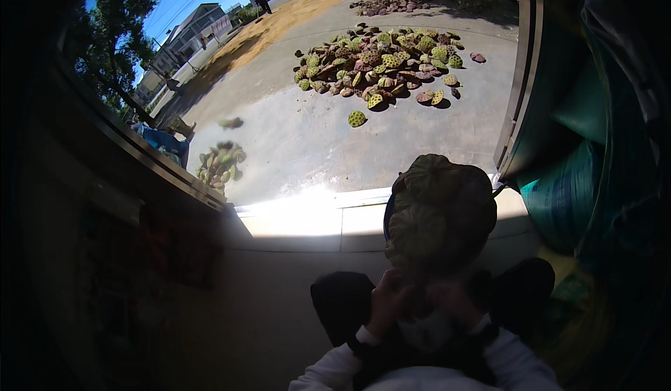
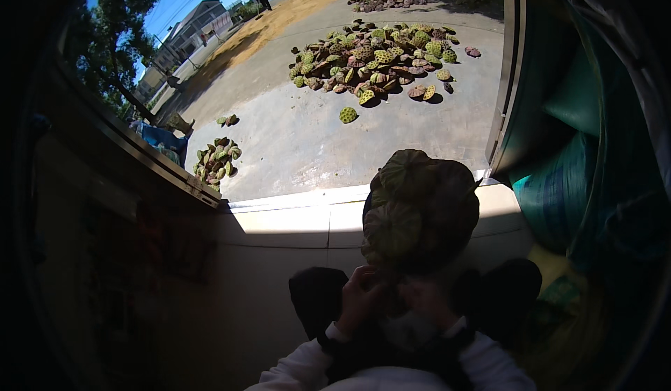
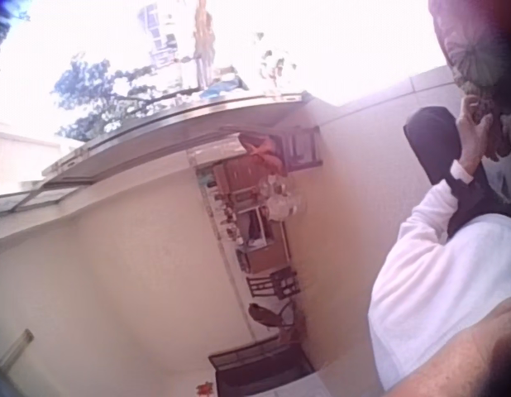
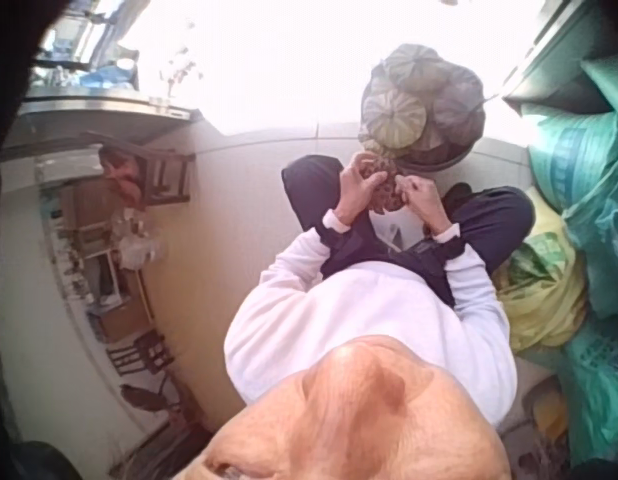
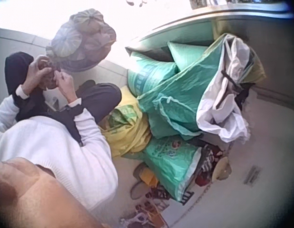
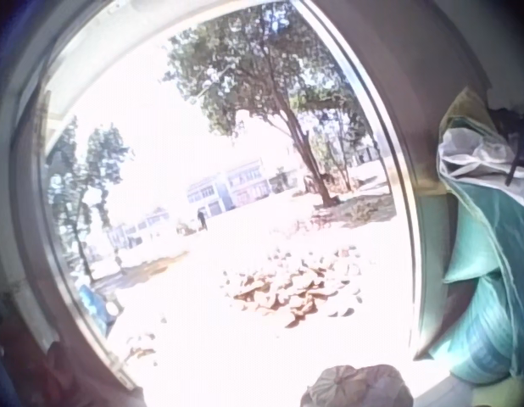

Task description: The person sits on the floor and processes lotus seed pods by hand. They pick up each pod, remove the seeds from the holes, and place the empty pods into a nearby bowl. The person handles the pods one at a time, repeating the process for multiple items.

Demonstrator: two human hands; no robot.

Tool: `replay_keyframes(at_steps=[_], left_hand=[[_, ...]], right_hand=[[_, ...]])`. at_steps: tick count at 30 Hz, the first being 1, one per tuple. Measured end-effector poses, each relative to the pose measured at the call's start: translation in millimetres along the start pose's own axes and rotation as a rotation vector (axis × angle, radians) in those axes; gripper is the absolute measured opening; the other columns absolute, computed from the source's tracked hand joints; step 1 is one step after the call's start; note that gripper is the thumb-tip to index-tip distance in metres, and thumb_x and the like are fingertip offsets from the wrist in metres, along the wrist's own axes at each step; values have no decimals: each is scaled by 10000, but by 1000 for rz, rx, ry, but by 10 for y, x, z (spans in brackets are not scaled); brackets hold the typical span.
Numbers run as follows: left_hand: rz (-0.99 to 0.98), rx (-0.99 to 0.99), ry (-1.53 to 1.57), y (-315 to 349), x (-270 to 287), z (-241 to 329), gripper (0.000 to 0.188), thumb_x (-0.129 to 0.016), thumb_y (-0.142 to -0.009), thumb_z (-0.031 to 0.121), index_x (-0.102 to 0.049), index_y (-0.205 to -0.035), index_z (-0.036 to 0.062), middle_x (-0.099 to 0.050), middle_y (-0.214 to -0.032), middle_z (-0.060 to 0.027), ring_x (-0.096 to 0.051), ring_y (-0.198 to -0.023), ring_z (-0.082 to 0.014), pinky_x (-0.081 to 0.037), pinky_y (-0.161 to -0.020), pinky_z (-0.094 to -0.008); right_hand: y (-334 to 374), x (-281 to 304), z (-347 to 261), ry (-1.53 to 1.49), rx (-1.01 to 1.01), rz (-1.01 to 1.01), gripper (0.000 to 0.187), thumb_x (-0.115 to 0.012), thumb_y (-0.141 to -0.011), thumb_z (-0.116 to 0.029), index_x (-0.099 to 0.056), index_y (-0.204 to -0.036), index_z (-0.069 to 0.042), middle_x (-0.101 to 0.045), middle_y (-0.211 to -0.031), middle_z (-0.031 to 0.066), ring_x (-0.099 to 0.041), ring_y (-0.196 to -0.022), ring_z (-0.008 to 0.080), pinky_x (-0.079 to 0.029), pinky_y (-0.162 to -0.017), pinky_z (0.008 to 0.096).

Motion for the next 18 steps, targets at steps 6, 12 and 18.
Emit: replay_keyframes(at_steps=[6, 12, 18], left_hand=[[-56, 159, 368, 104, -127, 27, 353, -725, -795, 81, -596, -1116, 13, -691, -1013, -104, -658, -917, -148, -544, -774, -285], [-57, 249, 613, 102, -155, -27, 347, -726, -793, 40, -589, -1107, -9, -688, -981, -103, -655, -870, -143, -544, -749, -273], [-35, 303, 526, 114, -135, -55, 322, -693, -811, -10, -580, -1112, -17, -673, -989, -110, -656, -855, -159, -550, -743, -277]], right_hand=[[99, -115, -151, 102, -133, 22, 399, -663, -908, -365, -671, -984, 27, -688, -794, 86, -612, -719, 94, -491, -617, 298], [114, -139, -74, -113, -228, 24, 365, -671, -900, -332, -679, -976, 25, -690, -811, 84, -613, -756, 75, -491, -632, 284], [107, -146, 61, -55, -212, -10, 251, -607, -934, -247, -669, -977, -8, -669, -862, 82, -604, -766, 100, -486, -660, 284]])
Point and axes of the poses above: each hand's wrist, its own y-axis away from the middle knuckle, its own x-axis out of the back of the hand, z = x × y, the point moved 7 cm from there along -y, towards the middle knuckle
